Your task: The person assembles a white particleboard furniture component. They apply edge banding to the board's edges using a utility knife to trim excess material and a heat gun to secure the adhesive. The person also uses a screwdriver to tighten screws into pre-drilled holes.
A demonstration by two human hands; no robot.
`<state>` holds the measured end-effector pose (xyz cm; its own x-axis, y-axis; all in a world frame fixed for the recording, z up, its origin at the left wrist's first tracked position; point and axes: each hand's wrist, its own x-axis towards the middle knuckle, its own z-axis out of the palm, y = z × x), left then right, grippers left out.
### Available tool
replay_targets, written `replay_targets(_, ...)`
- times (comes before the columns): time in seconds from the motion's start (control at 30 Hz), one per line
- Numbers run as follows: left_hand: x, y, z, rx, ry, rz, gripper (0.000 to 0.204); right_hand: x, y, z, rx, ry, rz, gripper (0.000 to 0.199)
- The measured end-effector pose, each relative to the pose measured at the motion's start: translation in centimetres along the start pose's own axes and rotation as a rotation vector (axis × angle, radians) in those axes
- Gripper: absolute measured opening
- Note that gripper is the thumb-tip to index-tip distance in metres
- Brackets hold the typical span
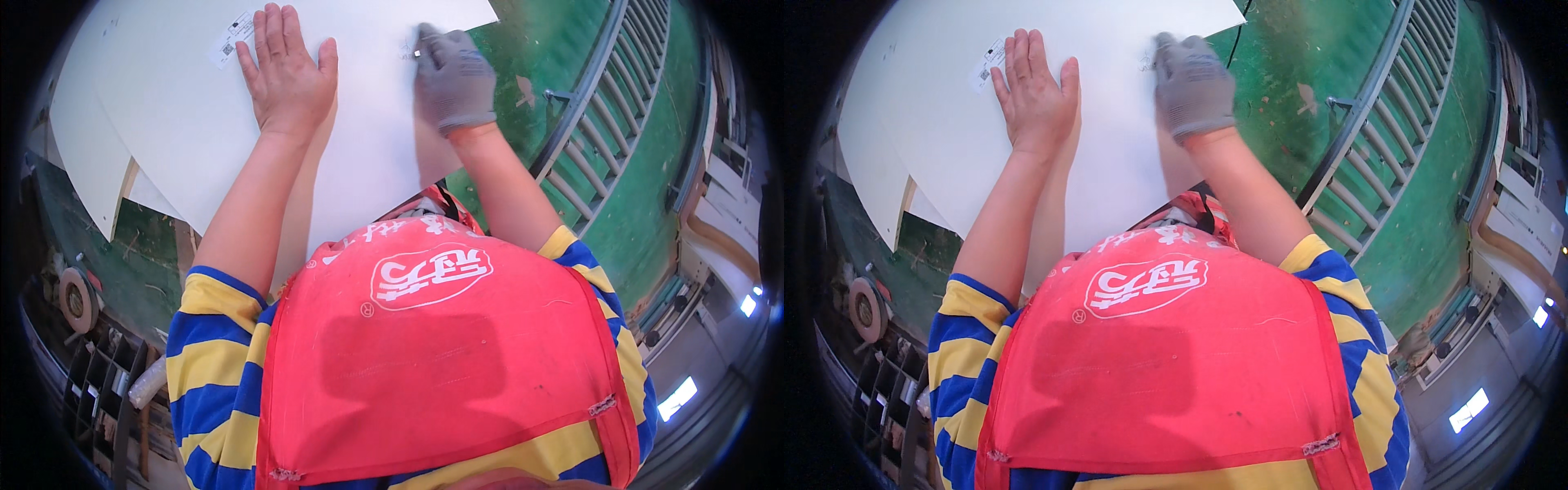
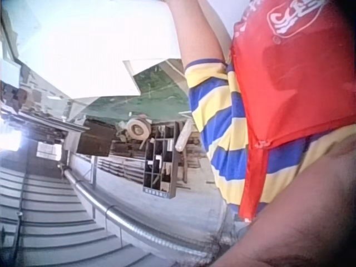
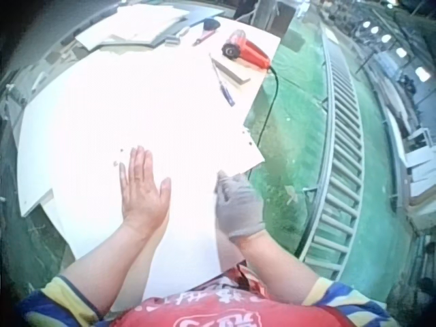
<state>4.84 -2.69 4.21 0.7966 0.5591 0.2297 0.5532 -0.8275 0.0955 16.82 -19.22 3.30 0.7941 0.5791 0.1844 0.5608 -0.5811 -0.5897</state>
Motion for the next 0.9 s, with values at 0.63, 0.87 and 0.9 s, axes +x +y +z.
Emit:
replay_targets(0.63,-0.6,-1.3,-0.6,0.007,0.004,-0.012,0.066,0.4,0.8,-0.6,0.388,-0.074,0.107,0.025)
replay_targets(0.87,-0.3,-0.3,-0.7,-0.001,-0.052,-0.024,0.068,-0.6,2.4,-0.6,0.418,-0.125,-0.133,0.028)
replay_targets(0.9,-0.3,-0.3,-0.9,0.007,-0.051,-0.019,0.067,-0.7,1.8,-0.6,0.355,-0.112,-0.172,0.027)
